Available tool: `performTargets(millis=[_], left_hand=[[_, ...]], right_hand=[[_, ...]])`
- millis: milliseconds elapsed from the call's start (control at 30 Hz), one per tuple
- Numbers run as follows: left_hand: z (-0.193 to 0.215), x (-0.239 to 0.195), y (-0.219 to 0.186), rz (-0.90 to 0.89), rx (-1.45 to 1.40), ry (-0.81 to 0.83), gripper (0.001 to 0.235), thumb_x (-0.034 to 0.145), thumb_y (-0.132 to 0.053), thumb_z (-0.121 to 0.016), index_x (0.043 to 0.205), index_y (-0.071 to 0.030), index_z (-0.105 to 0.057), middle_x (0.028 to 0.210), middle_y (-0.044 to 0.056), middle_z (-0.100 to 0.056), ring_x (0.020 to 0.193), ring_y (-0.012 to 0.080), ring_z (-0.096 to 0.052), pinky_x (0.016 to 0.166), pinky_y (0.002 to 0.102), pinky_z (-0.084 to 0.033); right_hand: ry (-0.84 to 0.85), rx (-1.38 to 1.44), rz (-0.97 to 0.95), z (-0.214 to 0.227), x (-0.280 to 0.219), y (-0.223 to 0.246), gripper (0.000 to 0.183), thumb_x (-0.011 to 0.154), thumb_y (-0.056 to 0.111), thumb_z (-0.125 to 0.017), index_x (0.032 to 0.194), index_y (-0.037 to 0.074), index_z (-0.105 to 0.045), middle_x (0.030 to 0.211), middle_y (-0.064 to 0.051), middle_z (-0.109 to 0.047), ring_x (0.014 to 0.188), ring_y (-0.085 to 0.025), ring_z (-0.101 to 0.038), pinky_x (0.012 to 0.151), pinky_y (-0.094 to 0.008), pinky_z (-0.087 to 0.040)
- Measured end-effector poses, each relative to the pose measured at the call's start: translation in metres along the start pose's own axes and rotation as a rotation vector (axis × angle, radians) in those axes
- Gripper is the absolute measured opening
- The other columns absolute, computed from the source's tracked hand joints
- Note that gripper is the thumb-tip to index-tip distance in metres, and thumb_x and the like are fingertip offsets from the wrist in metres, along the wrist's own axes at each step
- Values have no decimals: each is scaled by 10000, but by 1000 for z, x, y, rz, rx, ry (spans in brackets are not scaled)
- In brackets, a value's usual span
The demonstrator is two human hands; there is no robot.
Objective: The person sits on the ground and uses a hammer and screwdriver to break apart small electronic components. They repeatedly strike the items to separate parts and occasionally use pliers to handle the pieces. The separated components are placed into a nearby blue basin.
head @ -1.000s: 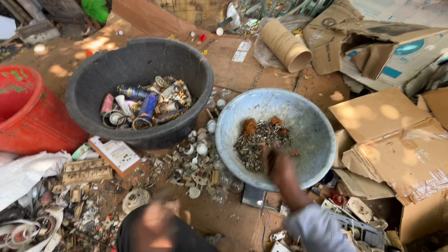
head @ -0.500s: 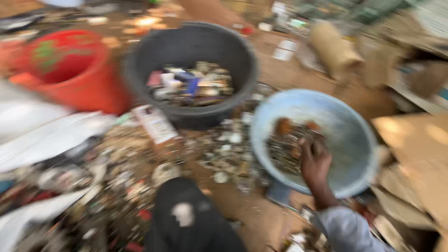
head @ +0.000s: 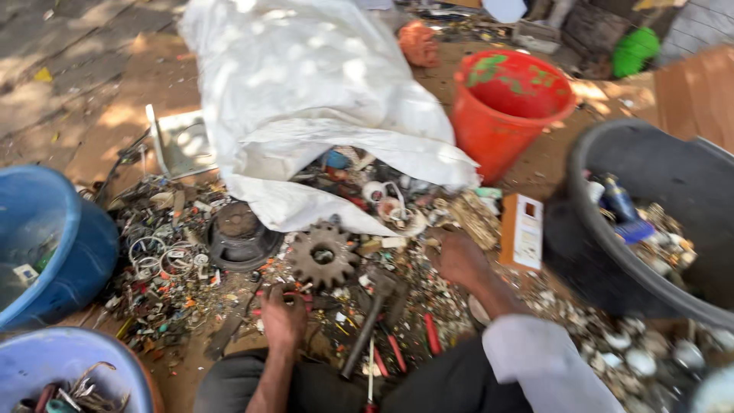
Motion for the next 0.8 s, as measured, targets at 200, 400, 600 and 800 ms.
performTargets(millis=[200,400,600,800], left_hand=[[-3,29,4,377,-181,159,431,825,-182,-718,1219,-18,-660,1144,191,-666,1020,359,-701,935,457,-538],[-20,36,6,337,-160,189,419,799,-181,-734,1187,-27,-695,1129,187,-700,1082,345,-660,969,446,-505],[-26,38,12,458,-119,312,418,827,-222,-716,1198,-32,-686,1169,171,-698,1103,317,-671,995,441,-507],[-35,42,9,538,-50,415,438,855,-231,-693,1250,-45,-662,1207,149,-692,1026,273,-711,990,445,-526]], right_hand=[[491,-172,-279,-117,55,-38,390,948,362,-672,1209,82,-747,1209,-201,-727,1121,-345,-702,999,-457,-542],[172,-94,-226,-126,109,-39,393,946,321,-651,1280,116,-669,1239,-159,-680,1081,-332,-695,973,-449,-560],[-257,-105,-83,-105,166,-76,296,948,131,-564,1198,158,-719,1285,-135,-694,1185,-332,-645,1116,-482,-436],[-382,-564,198,-118,224,-104,394,994,186,-498,1300,94,-726,1148,-158,-725,1110,-321,-624,1043,-549,-393]])
Point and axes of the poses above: each hand's wrist, its own x-axis towards the middle knuckle, its own z-axis out of the back of the hand, y = z × x, the point moved 4 cm from there along x, towards the middle knuckle
